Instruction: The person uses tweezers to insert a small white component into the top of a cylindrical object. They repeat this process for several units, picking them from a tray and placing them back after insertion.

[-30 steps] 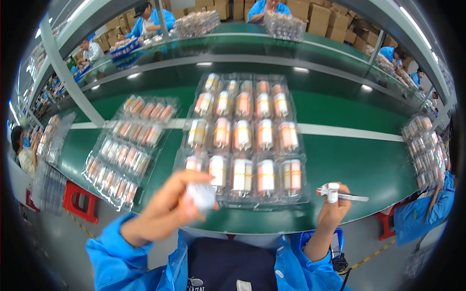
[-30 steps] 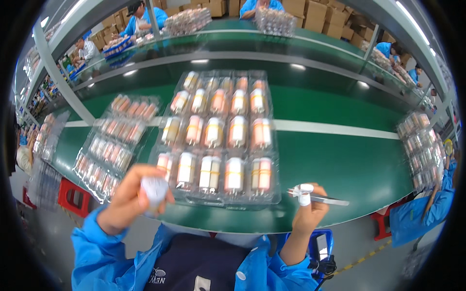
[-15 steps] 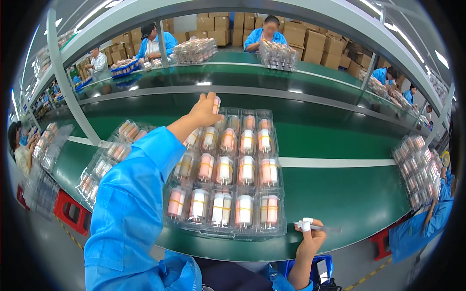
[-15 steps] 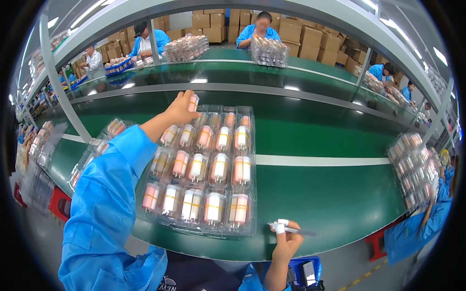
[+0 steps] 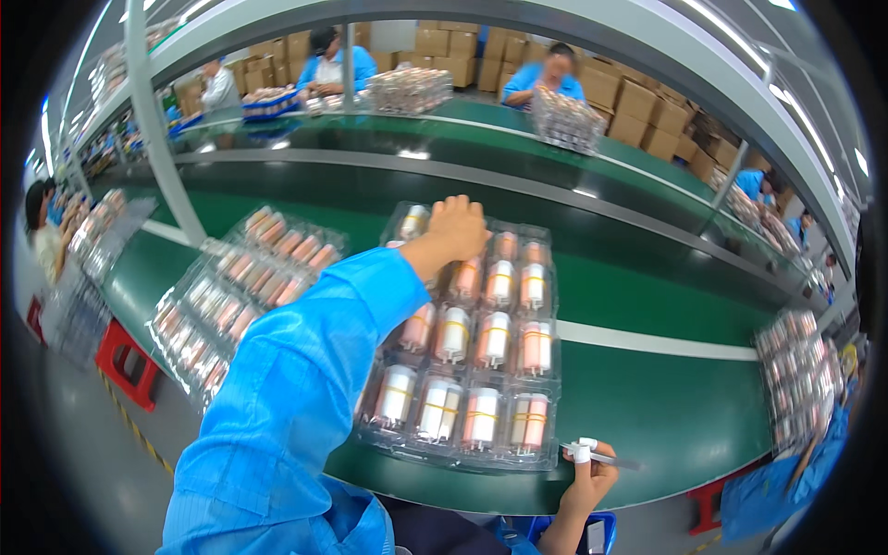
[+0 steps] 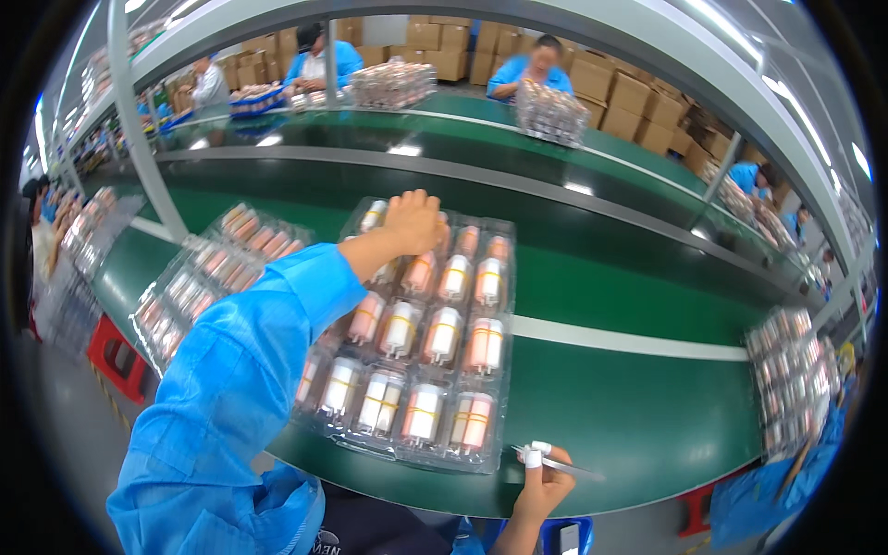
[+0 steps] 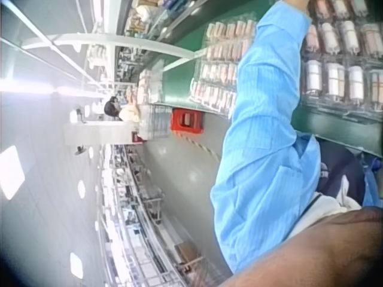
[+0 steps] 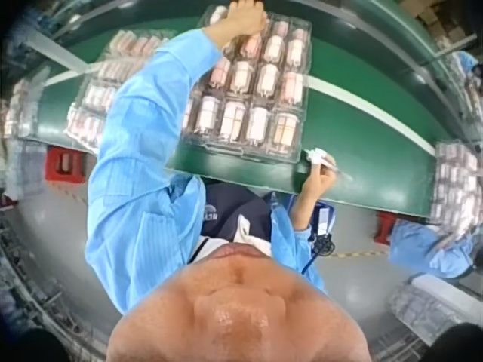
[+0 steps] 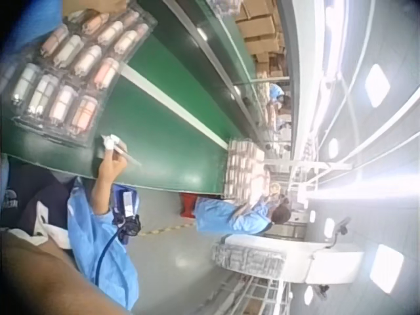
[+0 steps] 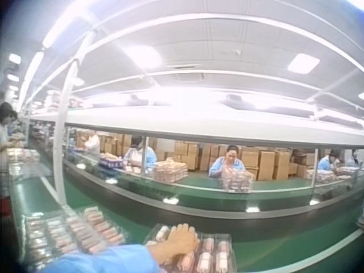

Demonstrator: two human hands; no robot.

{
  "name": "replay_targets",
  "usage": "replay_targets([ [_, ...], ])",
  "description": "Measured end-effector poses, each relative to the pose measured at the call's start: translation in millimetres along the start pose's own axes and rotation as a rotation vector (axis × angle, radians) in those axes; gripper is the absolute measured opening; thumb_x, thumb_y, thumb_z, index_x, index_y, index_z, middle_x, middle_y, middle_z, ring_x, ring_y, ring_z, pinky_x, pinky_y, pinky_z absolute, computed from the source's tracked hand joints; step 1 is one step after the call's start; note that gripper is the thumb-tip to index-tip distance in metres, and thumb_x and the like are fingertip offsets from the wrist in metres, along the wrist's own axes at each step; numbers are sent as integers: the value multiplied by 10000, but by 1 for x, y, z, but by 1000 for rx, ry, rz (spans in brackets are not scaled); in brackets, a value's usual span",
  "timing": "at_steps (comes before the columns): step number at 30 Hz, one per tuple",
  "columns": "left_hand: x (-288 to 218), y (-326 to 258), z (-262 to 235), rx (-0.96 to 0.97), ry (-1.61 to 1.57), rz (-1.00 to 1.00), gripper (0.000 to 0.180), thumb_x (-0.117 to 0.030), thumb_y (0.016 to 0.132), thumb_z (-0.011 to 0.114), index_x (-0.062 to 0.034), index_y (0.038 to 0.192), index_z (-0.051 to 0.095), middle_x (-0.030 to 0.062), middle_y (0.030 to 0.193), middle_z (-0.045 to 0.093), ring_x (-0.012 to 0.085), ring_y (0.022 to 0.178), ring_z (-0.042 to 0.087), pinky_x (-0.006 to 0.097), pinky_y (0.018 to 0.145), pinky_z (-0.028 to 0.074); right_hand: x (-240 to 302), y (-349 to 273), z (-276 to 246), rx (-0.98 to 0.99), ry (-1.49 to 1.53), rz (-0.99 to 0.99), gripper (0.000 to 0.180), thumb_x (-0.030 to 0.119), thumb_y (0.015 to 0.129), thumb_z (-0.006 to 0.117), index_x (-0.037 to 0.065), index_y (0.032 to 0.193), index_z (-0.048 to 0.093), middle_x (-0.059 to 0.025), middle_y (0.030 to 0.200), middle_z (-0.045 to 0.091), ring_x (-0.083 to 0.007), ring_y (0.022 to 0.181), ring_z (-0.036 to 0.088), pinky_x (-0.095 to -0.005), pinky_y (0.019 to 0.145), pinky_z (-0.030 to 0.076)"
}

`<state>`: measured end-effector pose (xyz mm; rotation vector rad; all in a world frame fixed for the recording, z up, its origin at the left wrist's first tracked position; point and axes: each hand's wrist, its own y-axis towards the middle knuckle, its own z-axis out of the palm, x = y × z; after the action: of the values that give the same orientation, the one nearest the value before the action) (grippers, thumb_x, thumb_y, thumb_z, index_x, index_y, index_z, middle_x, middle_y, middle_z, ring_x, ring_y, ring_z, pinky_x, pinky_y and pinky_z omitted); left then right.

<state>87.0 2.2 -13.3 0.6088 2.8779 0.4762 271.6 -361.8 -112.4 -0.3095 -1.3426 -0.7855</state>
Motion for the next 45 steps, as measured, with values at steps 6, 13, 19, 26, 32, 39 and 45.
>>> replay_targets([
  [6, 16, -14, -43, 90, -151, 71, 472, -430, 804, 597, -125, 1164, 590, 127, 1180, 521, 306, 1162, 446, 475, 951, 318, -10, 1, -8, 18, -20, -34, 135, 35, 834, 640, -30, 936, 580, -101, 808, 617, -158, 716, 610, -282, 676, 509],
  [13, 203, -73, -61, -17, 251, -403, 415, -392, 810, 620, -56, 1053, 644, 142, 1091, 587, 322, 1092, 545, 457, 866, 468, -7, 0, -2, 16, -40, -16, 135, 40, 839, 635, -25, 939, 572, -93, 824, 611, -148, 714, 606, -268, 674, 513],
  [19, 286, -155, -32, -288, 360, -376, 490, -421, 776, 650, -37, 1078, 606, 150, 1135, 581, 330, 1071, 558, 435, 846, 470, -7, 1, 1, 28, -160, -33, 138, 108, 865, 636, 7, 936, 576, -33, 817, 574, -89, 710, 544, -213, 628, 454],
  [26, 299, -144, -42, -97, 193, -698, 523, -450, 756, 675, -68, 1103, 589, 163, 1138, 573, 348, 1069, 544, 464, 859, 449, -16, 4, -3, 7, -218, -83, 114, 85, 868, 624, 0, 920, 568, -12, 799, 547, -68, 719, 509, -199, 629, 405],
  [32, 294, -142, -54, -147, -100, -834, 637, -442, 717, 730, -94, 1222, 557, 162, 1187, 554, 350, 1098, 527, 441, 913, 437, -1, -1, 10, 17, -229, -87, 121, 111, 876, 624, 5, 884, 566, 0, 775, 532, -59, 693, 481, -198, 601, 374],
  [39, 323, -147, -34, -248, 70, -703, 534, -392, 716, 739, -36, 1071, 560, 147, 1117, 592, 335, 1090, 527, 451, 886, 430, -11, 2, 4, 30, -148, -76, 93, 91, 876, 625, 13, 864, 575, 3, 728, 547, -62, 654, 494, -204, 586, 392],
  [45, 325, -135, -16, -332, 60, -681, 408, -303, 766, 672, -66, 1074, 548, 146, 1113, 570, 349, 1089, 506, 483, 847, 445, -17, 1, 2, 50, -201, -51, 80, 24, 848, 639, -10, 900, 588, -20, 733, 595, -72, 643, 561, -198, 581, 442],
])
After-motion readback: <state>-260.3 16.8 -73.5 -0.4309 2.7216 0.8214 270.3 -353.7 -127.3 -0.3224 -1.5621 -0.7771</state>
